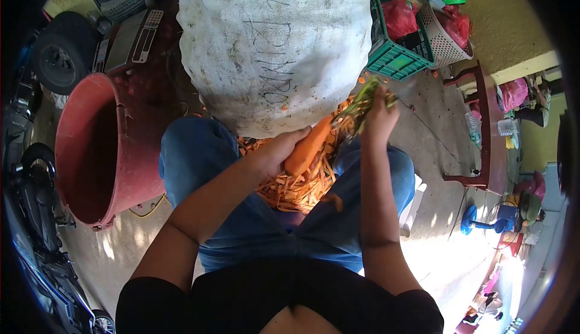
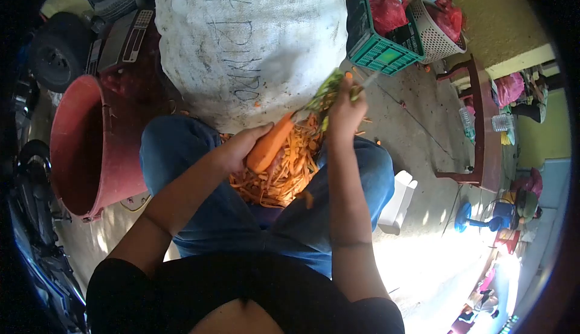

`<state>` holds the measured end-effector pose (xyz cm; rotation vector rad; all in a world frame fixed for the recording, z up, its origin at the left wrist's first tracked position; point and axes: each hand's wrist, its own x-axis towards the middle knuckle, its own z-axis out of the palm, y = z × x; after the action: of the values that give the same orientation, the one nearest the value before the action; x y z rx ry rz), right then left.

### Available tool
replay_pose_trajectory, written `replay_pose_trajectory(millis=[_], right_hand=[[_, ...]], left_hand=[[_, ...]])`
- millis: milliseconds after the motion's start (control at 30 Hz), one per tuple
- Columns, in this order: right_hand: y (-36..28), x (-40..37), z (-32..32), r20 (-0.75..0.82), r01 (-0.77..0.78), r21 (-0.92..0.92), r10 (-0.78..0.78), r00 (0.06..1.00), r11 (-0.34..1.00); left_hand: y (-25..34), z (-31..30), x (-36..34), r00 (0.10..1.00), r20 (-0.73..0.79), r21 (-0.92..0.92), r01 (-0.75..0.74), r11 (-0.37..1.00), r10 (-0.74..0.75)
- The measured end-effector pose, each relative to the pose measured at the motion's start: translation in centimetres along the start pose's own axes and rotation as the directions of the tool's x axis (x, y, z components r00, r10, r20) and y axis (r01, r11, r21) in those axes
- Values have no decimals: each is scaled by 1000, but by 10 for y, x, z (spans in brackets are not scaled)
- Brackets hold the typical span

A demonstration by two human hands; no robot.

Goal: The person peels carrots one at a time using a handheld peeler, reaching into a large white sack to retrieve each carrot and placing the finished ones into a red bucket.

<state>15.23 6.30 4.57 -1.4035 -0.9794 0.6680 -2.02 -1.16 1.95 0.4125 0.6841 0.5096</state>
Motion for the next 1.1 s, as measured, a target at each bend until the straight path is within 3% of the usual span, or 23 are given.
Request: replay_pose_trajectory(millis=[67,133,200,267,333,400,433,500,567,633,667,700,733,767,800,833,900,933,967,1000,1033,1067,1100], right_hand=[[-11,-28,13,252,-114,108,84,964,988],[-10,-49,22,364,76,-35,-58,929,996],[-15,-67,30,422,385,-157,-291,859,910],[-10,-65,29,454,331,-178,-221,863,926],[6,-42,26,263,374,-238,-311,913,896],[5,-1,11,26,62,-292,-57,998,954],[16,22,-1,-70,113,-306,-141,988,945],[22,33,-9,-162,166,-325,-227,960,931],[12,17,-12,-29,68,-105,-71,997,992],[-7,-17,1,143,30,-7,-28,989,1000],[-8,-30,6,246,-8,27,1,969,1000],[-8,-41,10,310,91,-84,-60,949,992],[-13,-50,12,404,49,-88,-10,915,995],[-14,-58,16,416,144,-110,-86,905,983],[-13,-63,19,430,239,-133,-161,888,962],[-10,-61,19,430,239,-134,-161,889,962],[1,-49,19,363,253,-228,-159,918,940],[7,-35,17,234,208,-249,-150,960,946],[13,-15,13,118,13,-160,6,993,987],[17,1,4,55,-48,-167,58,997,985],[20,14,1,-56,65,-155,-74,996,986],[20,22,-7,-97,-69,-132,57,994,989],[25,28,-12,-113,-60,-35,55,992,998]], left_hand=[[-1,-10,8,998,-31,-204,-54,978,48],[2,1,3,991,-38,-224,-131,966,125],[1,8,3,959,-242,-320,-223,921,149],[0,4,4,957,-244,-314,-231,921,157],[4,3,1,978,-209,-60,-28,998,15],[-2,6,-3,986,-163,43,-7,999,14],[-4,9,-3,993,-119,142,4,990,13],[-3,15,-5,996,-93,81,8,997,-1],[-3,12,-1,997,-77,9,14,1000,-13],[-5,-2,12,997,-27,-270,-81,959,77],[-4,-2,10,996,-33,-270,-84,959,78],[-3,0,8,989,-93,-300,-134,945,111],[-1,5,6,978,-153,-325,-185,928,141],[2,15,3,971,-204,-410,-203,889,128],[-1,13,3,971,-203,-408,-201,890,127],[-4,8,3,981,-149,-332,-167,928,123],[-4,7,2,989,-95,-251,-137,958,117],[-1,11,-2,984,-146,-121,-123,985,105],[1,15,-4,976,-194,8,-96,995,96],[1,19,-8,978,-188,7,-92,996,91],[2,23,-11,985,-165,61,-47,997,57],[3,25,-13,989,-147,114,-8,993,25],[-1,19,-7,997,10,124,-75,989,74]])
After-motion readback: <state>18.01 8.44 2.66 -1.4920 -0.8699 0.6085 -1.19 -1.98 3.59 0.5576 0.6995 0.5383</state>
